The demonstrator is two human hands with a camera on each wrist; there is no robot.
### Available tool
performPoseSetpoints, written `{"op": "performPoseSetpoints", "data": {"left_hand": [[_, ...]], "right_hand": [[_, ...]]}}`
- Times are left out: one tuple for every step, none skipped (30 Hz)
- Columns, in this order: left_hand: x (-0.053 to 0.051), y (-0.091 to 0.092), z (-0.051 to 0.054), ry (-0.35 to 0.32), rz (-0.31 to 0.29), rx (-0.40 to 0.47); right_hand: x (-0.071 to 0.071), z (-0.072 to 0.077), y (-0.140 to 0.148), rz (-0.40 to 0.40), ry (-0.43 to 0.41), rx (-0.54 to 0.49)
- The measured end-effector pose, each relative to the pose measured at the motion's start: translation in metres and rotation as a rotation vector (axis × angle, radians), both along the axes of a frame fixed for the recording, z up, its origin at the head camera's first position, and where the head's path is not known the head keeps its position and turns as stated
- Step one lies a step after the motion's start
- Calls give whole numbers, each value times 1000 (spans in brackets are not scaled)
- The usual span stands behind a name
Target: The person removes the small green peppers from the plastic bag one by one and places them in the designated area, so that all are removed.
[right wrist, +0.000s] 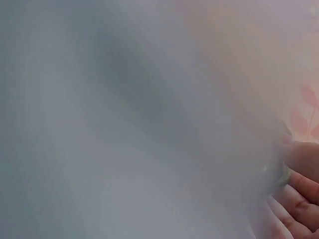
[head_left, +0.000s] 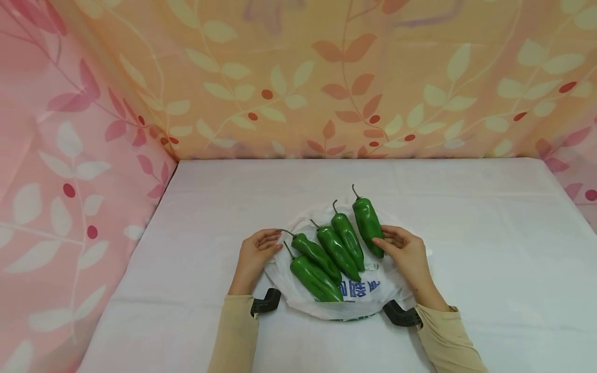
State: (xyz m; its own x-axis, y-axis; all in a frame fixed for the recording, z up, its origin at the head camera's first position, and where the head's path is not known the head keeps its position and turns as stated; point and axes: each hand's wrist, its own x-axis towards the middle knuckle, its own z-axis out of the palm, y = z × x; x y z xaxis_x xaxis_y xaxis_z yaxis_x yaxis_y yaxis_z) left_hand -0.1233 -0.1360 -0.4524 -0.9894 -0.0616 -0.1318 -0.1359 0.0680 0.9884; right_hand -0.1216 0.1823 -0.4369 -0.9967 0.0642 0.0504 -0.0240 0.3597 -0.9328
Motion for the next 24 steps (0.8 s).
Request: {"op": "performPoseSetpoints", "data": {"left_hand": [[0,0,0,-1,0,-1],[0,0,0,-1,-1,-3],[1,-1,0,-5,1,1],[1,-1,1,-5,0,3],[1,-1,1,-8,1,4],[1,-1,1,-9,0,4],[1,-1,1,-8,0,5],[1,-1,1,-8,-2,7],[1,-1,1,-10,-2,10],[1,-1,1,-9,-2,10],[1,-1,1,-9,-2,12],[1,-1,1,-10,-2,9],[1,-1,1,-10,-1,7],[1,-1,1,-10,0,6],[0,-1,1,-10,0,3],[0,-1,1,-9,1,2],[0,-1,1,-11,3,3],[0,-1,1,-11,4,2],[1,-1,1,-9,5,-2],[1,-1,1,-7,5,-3],[1,-1,1,-7,5,-2],[1,-1,1,-7,4,-2],[1,0,1,-8,3,-1],[1,0,1,-10,1,1]], "right_hand": [[-1,1,0,-5,6,2],[-1,2,0,-9,12,3],[-2,3,1,-16,16,3],[-3,4,1,-23,20,1],[-4,6,1,-29,24,-5],[-5,7,1,-36,27,-11],[-5,9,2,-44,31,-18],[-6,11,2,-51,35,-27],[-7,12,3,-62,36,-33],[-9,14,3,-70,36,-40],[-10,15,4,-77,37,-44],[-11,17,4,-85,37,-43],[-13,18,4,-93,36,-45],[-14,19,5,-101,35,-48],[-15,19,5,-109,33,-51],[-17,20,6,-116,34,-58],[-18,21,7,-123,36,-66],[-20,21,7,-131,39,-74],[-21,21,8,-137,42,-85],[-23,22,9,-142,45,-95],[-24,22,9,-150,46,-102],[-26,22,10,-156,46,-108],[-27,23,11,-162,48,-113],[-29,23,12,-168,49,-115]]}}
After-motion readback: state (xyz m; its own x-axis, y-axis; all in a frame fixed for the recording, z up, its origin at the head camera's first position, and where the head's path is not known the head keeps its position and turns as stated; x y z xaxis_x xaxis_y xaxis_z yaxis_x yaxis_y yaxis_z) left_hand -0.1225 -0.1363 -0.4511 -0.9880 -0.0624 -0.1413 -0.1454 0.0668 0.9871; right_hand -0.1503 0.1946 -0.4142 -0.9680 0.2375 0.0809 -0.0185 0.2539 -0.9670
